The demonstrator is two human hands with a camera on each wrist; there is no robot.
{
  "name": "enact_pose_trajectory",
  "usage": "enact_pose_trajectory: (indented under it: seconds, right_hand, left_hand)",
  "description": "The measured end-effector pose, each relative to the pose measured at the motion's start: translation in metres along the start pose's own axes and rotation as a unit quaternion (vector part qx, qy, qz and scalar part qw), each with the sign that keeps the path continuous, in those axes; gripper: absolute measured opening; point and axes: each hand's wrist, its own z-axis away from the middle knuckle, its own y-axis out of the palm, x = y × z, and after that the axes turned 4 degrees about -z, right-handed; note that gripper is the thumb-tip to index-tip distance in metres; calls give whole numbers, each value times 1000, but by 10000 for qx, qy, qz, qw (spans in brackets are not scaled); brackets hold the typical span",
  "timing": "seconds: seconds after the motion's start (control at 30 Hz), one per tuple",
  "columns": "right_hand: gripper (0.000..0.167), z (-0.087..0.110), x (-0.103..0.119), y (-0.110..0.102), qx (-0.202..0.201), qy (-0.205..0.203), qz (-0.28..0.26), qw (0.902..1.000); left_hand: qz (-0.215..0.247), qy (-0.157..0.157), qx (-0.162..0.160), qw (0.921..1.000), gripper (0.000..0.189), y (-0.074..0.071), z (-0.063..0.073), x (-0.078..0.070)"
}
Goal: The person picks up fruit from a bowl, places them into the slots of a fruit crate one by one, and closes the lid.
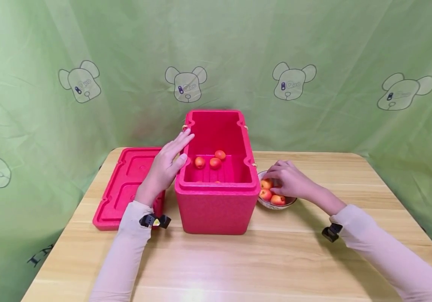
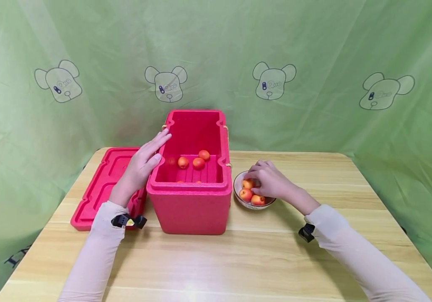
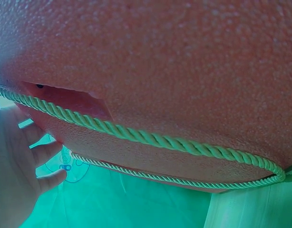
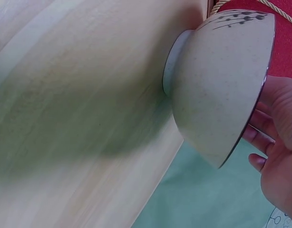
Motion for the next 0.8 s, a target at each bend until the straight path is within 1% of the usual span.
enact_pose_trajectory:
  seconds: [0.2,0.43,0.63,0.8]
  right_hand:
    - [33,-3,3,-1,184,84,52,9998]
    - [32,-4,3,0,232,59,177,9996]
    - [29,-4,3,-1,261,144,134,9995]
    - [33,-5,3,0,274,157,135,9994]
  left_hand:
    - [-20,8,-11,10000,60,0,0,1]
    - [-15,110,-9,9999,60,0,-1,0]
    - [-28,86,-3,10000,61,0,-1,0]
    - [-31,30,-4,10000,61,0,-1,1]
